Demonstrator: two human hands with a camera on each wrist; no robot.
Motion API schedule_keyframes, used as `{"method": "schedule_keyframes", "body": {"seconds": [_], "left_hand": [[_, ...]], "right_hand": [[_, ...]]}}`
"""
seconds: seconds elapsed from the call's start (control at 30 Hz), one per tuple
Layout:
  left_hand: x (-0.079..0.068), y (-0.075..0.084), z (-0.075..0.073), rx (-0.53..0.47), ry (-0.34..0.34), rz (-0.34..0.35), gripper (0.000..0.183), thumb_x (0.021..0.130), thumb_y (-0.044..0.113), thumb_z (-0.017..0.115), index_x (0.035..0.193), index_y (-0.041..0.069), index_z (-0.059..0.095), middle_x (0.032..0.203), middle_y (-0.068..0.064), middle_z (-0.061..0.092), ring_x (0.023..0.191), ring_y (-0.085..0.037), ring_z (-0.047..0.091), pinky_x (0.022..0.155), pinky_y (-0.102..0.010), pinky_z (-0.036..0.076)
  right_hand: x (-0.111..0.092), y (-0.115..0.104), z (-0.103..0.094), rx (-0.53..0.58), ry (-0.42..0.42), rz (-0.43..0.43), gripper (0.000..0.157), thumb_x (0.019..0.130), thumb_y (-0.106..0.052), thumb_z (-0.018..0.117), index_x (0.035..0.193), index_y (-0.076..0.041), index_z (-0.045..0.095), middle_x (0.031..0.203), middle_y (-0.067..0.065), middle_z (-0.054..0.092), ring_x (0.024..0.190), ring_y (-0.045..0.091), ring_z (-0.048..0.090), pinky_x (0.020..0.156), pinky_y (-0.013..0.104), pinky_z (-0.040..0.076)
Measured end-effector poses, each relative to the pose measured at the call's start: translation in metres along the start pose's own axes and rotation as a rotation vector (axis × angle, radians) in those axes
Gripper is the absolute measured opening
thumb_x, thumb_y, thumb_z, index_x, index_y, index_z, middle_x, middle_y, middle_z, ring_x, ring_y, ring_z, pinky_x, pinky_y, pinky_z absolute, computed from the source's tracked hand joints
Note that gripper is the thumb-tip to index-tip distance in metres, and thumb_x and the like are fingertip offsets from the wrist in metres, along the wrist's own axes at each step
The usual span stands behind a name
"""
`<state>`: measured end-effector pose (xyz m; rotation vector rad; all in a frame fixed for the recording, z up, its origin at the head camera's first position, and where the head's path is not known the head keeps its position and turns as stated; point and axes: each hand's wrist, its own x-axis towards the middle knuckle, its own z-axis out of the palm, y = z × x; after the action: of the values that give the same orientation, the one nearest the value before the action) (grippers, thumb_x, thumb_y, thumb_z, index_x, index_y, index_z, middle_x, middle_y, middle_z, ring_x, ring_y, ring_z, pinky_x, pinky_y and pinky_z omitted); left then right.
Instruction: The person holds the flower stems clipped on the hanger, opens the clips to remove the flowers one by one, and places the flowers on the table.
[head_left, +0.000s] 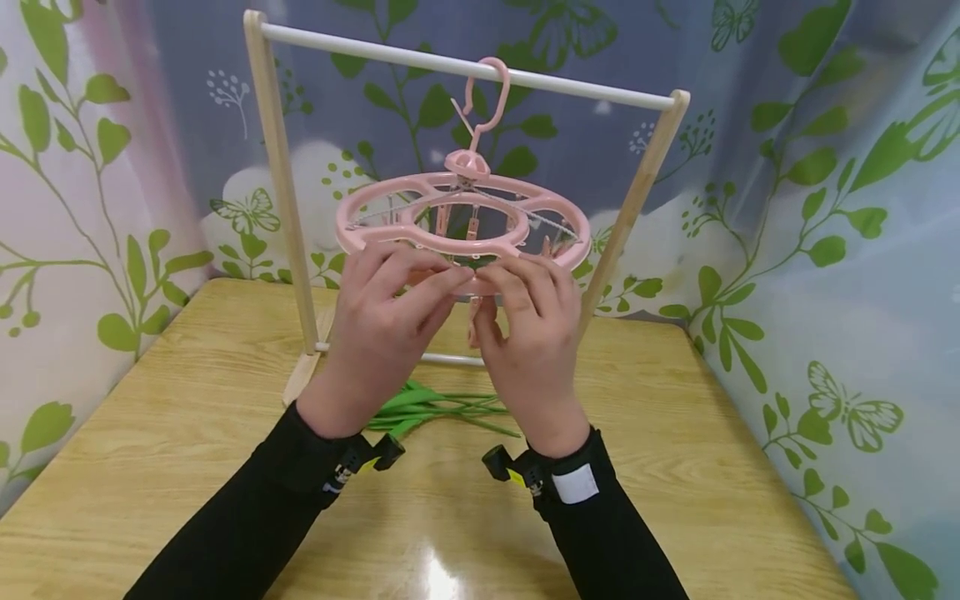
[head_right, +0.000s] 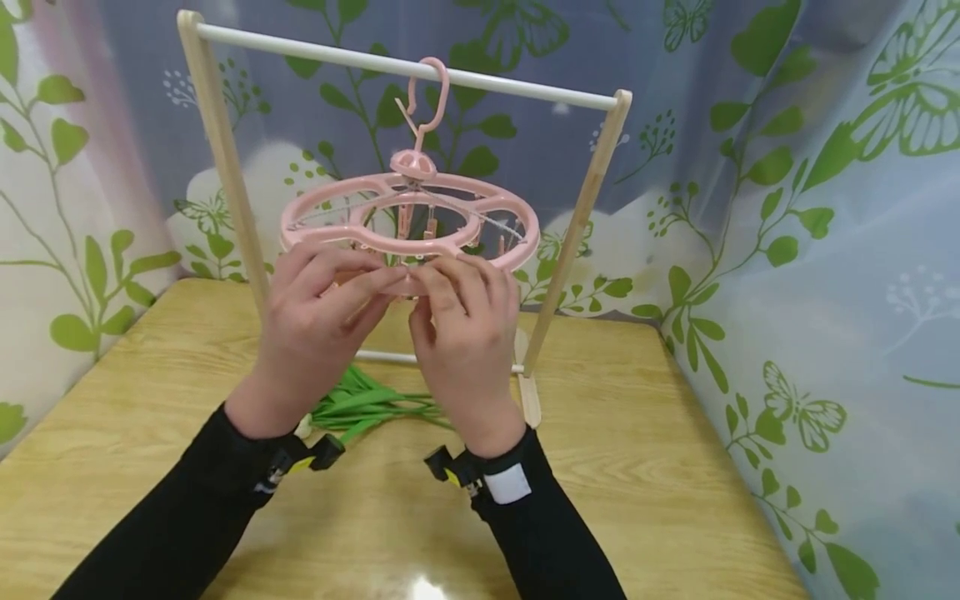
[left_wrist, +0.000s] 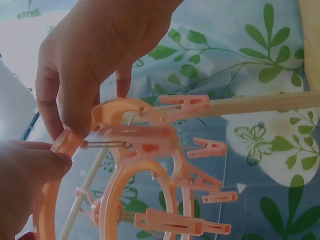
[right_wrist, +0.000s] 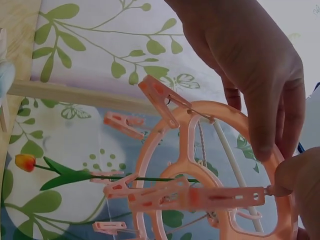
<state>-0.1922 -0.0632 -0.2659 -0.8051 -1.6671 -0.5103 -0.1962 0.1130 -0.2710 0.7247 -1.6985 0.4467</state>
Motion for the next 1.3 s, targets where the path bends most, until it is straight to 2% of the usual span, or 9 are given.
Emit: {"method": "schedule_keyframes", "body": {"seconds": [0.13, 0.33, 0.5, 0.67, 0.83, 0.97, 1.1, 1.2, 1.3], "left_hand": [[0.000, -0.009, -0.002, -0.008, -0.005, -0.015, 0.015, 0.093, 0.009, 0.070, 0.106, 0.010, 0.077, 0.102, -0.010, 0.069, 0.104, -0.033, 0.060, 0.098, -0.044, 0.044], [0.001, -0.020, -0.007, -0.035, -0.003, -0.028, 0.014, 0.094, 0.008, 0.068, 0.105, 0.009, 0.077, 0.105, -0.011, 0.069, 0.108, -0.035, 0.060, 0.098, -0.041, 0.044], [0.003, -0.015, -0.006, -0.009, 0.013, 0.006, 0.013, 0.094, 0.010, 0.068, 0.104, 0.010, 0.078, 0.099, -0.010, 0.069, 0.102, -0.034, 0.061, 0.094, -0.042, 0.047], [0.002, -0.005, -0.001, -0.001, 0.027, 0.044, 0.013, 0.093, 0.012, 0.072, 0.103, 0.012, 0.079, 0.093, -0.009, 0.070, 0.098, -0.033, 0.061, 0.093, -0.046, 0.047], [-0.002, -0.002, 0.002, -0.031, 0.004, 0.036, 0.016, 0.091, 0.014, 0.073, 0.106, 0.014, 0.079, 0.094, -0.008, 0.069, 0.097, -0.031, 0.060, 0.090, -0.044, 0.046], [-0.004, -0.010, 0.001, -0.032, 0.004, 0.026, 0.015, 0.091, 0.015, 0.074, 0.105, 0.013, 0.078, 0.099, -0.009, 0.070, 0.095, -0.031, 0.061, 0.093, -0.046, 0.045], [-0.003, -0.024, -0.004, -0.035, 0.017, 0.012, 0.014, 0.089, 0.014, 0.076, 0.102, 0.010, 0.077, 0.100, -0.010, 0.070, 0.092, -0.033, 0.060, 0.089, -0.046, 0.045], [-0.002, -0.031, -0.007, -0.040, 0.009, 0.010, 0.014, 0.089, 0.014, 0.076, 0.102, 0.009, 0.077, 0.098, -0.011, 0.069, 0.091, -0.032, 0.060, 0.086, -0.045, 0.045], [-0.001, -0.031, -0.009, -0.040, -0.002, 0.021, 0.013, 0.090, 0.015, 0.075, 0.102, 0.010, 0.077, 0.098, -0.010, 0.069, 0.090, -0.032, 0.059, 0.085, -0.044, 0.045]], "right_hand": [[-0.001, 0.009, -0.002, 0.040, -0.015, 0.035, 0.019, 0.093, -0.005, 0.063, 0.111, -0.001, 0.067, 0.109, 0.015, 0.066, 0.107, 0.034, 0.058, 0.110, 0.042, 0.040], [-0.003, 0.015, -0.001, 0.076, -0.032, 0.084, 0.019, 0.094, -0.005, 0.061, 0.111, 0.000, 0.065, 0.108, 0.014, 0.065, 0.109, 0.032, 0.059, 0.112, 0.040, 0.037], [-0.003, 0.011, 0.001, 0.037, -0.013, 0.073, 0.019, 0.093, -0.005, 0.061, 0.111, -0.001, 0.065, 0.108, 0.014, 0.065, 0.108, 0.035, 0.057, 0.110, 0.042, 0.039], [-0.005, 0.001, 0.005, -0.021, 0.008, 0.034, 0.020, 0.090, -0.005, 0.063, 0.110, -0.003, 0.065, 0.108, 0.013, 0.067, 0.106, 0.034, 0.059, 0.101, 0.047, 0.042], [-0.007, -0.003, 0.006, -0.012, 0.010, 0.027, 0.021, 0.087, 0.000, 0.064, 0.108, -0.004, 0.066, 0.109, 0.012, 0.068, 0.107, 0.033, 0.060, 0.095, 0.049, 0.043], [-0.006, 0.003, 0.004, 0.032, 0.007, 0.040, 0.019, 0.090, 0.000, 0.063, 0.108, -0.003, 0.068, 0.109, 0.013, 0.067, 0.108, 0.033, 0.060, 0.099, 0.046, 0.044], [-0.003, 0.011, 0.000, 0.075, -0.001, 0.086, 0.019, 0.093, -0.001, 0.060, 0.110, -0.002, 0.068, 0.111, 0.014, 0.065, 0.110, 0.032, 0.059, 0.103, 0.042, 0.042], [-0.002, 0.014, -0.001, 0.068, -0.012, 0.101, 0.020, 0.093, 0.000, 0.058, 0.111, -0.002, 0.067, 0.112, 0.014, 0.064, 0.113, 0.032, 0.058, 0.105, 0.041, 0.041], [-0.002, 0.013, -0.001, 0.041, -0.008, 0.079, 0.020, 0.092, 0.000, 0.058, 0.111, -0.002, 0.066, 0.112, 0.014, 0.064, 0.114, 0.034, 0.058, 0.107, 0.041, 0.040]]}}
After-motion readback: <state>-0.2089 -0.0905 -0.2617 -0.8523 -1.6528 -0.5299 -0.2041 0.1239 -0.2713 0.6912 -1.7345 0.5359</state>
